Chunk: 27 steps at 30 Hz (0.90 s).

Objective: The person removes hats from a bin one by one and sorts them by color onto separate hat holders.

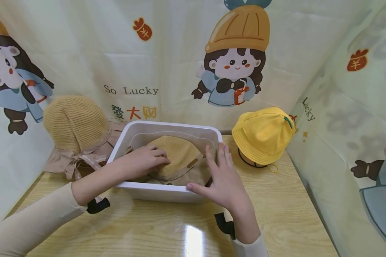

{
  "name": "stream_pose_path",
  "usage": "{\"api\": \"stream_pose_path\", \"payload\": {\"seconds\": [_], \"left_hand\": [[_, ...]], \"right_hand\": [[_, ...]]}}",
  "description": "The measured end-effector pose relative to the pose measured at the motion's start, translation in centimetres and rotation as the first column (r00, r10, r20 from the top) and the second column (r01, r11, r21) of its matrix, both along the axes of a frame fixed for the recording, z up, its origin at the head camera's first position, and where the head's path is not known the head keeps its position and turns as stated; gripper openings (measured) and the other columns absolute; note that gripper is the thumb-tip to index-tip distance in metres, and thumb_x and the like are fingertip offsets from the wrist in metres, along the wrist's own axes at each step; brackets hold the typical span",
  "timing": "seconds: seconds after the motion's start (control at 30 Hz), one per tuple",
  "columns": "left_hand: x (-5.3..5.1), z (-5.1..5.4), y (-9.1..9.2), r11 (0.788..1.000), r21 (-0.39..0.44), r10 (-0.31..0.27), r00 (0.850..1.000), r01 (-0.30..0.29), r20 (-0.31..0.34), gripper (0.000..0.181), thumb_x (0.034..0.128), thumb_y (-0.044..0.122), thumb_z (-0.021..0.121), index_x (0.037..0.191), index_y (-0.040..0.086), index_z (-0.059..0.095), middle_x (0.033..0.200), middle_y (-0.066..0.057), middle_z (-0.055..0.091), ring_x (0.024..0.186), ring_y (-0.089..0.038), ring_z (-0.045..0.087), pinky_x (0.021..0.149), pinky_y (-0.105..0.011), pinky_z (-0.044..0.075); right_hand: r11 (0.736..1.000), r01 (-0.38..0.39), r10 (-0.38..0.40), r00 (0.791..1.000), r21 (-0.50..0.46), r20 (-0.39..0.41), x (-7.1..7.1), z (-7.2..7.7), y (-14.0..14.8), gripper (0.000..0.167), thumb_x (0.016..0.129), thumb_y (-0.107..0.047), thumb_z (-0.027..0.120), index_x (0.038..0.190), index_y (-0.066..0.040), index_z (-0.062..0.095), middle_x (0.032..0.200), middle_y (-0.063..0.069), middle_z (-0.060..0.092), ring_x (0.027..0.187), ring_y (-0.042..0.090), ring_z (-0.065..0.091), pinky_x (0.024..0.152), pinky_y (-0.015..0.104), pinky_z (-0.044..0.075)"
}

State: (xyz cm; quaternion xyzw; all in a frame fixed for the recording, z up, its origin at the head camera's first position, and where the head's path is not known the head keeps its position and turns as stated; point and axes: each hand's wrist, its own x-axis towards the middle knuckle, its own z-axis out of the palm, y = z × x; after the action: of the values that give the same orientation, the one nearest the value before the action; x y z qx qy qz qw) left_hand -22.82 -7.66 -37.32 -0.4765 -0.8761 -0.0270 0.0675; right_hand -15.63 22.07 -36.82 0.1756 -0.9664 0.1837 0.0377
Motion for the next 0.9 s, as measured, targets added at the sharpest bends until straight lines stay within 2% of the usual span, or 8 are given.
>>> {"api": "stream_pose_path", "payload": {"seconds": [0.17, 0.3, 0.37, 0.47, 0.53, 0.63, 0.77, 0.9], "left_hand": [[-0.08, 0.01, 0.04, 0.998, 0.050, -0.028, 0.995, 0.032, -0.094, 0.014, 0.0908, 0.007, 0.070, 0.098, 0.019, 0.073, 0.095, 0.005, 0.064, 0.091, -0.020, 0.055, 0.082, -0.034, 0.050], [-0.13, -0.08, -0.08, 0.996, 0.079, -0.023, 0.995, 0.031, -0.098, 0.014, 0.0871, 0.007, 0.073, 0.091, 0.020, 0.073, 0.096, 0.002, 0.064, 0.094, -0.021, 0.056, 0.085, -0.036, 0.050], [-0.17, -0.16, -0.26, 0.996, 0.093, -0.006, 0.998, 0.012, -0.068, 0.009, 0.0878, 0.012, 0.075, 0.091, 0.021, 0.072, 0.113, -0.008, 0.064, 0.109, -0.030, 0.058, 0.095, -0.043, 0.049], [-0.12, -0.15, -0.60, 0.994, 0.100, 0.043, 0.997, -0.050, 0.070, 0.005, 0.0913, 0.023, 0.073, 0.094, 0.023, 0.069, 0.143, -0.029, 0.046, 0.133, -0.051, 0.042, 0.105, -0.059, 0.042], [-0.05, -0.10, -0.78, 0.991, 0.093, 0.079, 0.981, -0.097, 0.178, 0.008, 0.0944, 0.028, 0.070, 0.099, 0.023, 0.066, 0.152, -0.038, 0.028, 0.139, -0.058, 0.029, 0.107, -0.065, 0.036], [-0.02, -0.04, -0.90, 0.989, 0.072, 0.108, 0.953, -0.133, 0.283, 0.011, 0.0982, 0.030, 0.064, 0.106, 0.023, 0.062, 0.154, -0.040, 0.023, 0.142, -0.055, 0.026, 0.107, -0.065, 0.036], [-0.08, -0.02, -0.86, 0.987, 0.078, 0.110, 0.951, -0.138, 0.288, 0.022, 0.0980, 0.031, 0.064, 0.117, 0.022, 0.057, 0.149, -0.033, 0.038, 0.136, -0.048, 0.041, 0.105, -0.060, 0.041], [-0.02, 0.07, -0.77, 0.983, 0.090, 0.130, 0.957, -0.158, 0.259, 0.048, 0.0936, 0.027, 0.070, 0.138, 0.023, 0.052, 0.135, -0.023, 0.051, 0.123, -0.039, 0.052, 0.099, -0.054, 0.047]], "right_hand": [[1.000, 0.002, -0.002, 1.000, -0.002, 0.000, 0.00, 0.03, 0.01, 0.114, 0.078, -0.077, 0.064, 0.161, -0.024, 0.006, 0.166, 0.018, -0.006, 0.153, 0.037, -0.008, 0.113, 0.069, 0.021], [1.000, 0.001, -0.001, 1.000, -0.006, 0.000, 0.00, 0.03, 0.03, 0.114, 0.078, -0.076, 0.064, 0.161, -0.026, 0.005, 0.167, 0.017, -0.006, 0.153, 0.037, -0.008, 0.113, 0.069, 0.021], [1.000, -0.001, 0.001, 1.000, -0.007, -0.004, -0.02, 0.04, 0.04, 0.114, 0.078, -0.076, 0.064, 0.161, -0.026, 0.006, 0.167, 0.018, -0.006, 0.153, 0.038, -0.007, 0.113, 0.070, 0.021], [1.000, -0.003, 0.003, 1.000, -0.010, -0.007, -0.04, 0.02, 0.05, 0.113, 0.078, -0.075, 0.064, 0.161, -0.026, 0.005, 0.166, 0.018, -0.006, 0.153, 0.038, -0.007, 0.113, 0.070, 0.021], [1.000, -0.005, 0.005, 1.000, -0.010, -0.008, -0.02, 0.02, 0.07, 0.113, 0.078, -0.076, 0.064, 0.161, -0.026, 0.005, 0.166, 0.018, -0.006, 0.153, 0.038, -0.007, 0.113, 0.070, 0.021], [1.000, -0.005, 0.005, 1.000, -0.011, -0.004, 0.01, 0.05, 0.06, 0.113, 0.078, -0.076, 0.064, 0.161, -0.027, 0.005, 0.166, 0.018, -0.006, 0.153, 0.038, -0.007, 0.113, 0.070, 0.021], [1.000, -0.005, 0.005, 1.000, -0.011, -0.002, 0.01, 0.05, 0.07, 0.114, 0.078, -0.076, 0.064, 0.161, -0.027, 0.005, 0.166, 0.019, -0.005, 0.153, 0.039, -0.007, 0.112, 0.070, 0.022], [1.000, -0.004, 0.004, 1.000, -0.012, -0.007, -0.03, -0.01, 0.06, 0.114, 0.078, -0.077, 0.063, 0.161, -0.027, 0.005, 0.166, 0.019, -0.004, 0.153, 0.040, -0.006, 0.111, 0.070, 0.023]]}}
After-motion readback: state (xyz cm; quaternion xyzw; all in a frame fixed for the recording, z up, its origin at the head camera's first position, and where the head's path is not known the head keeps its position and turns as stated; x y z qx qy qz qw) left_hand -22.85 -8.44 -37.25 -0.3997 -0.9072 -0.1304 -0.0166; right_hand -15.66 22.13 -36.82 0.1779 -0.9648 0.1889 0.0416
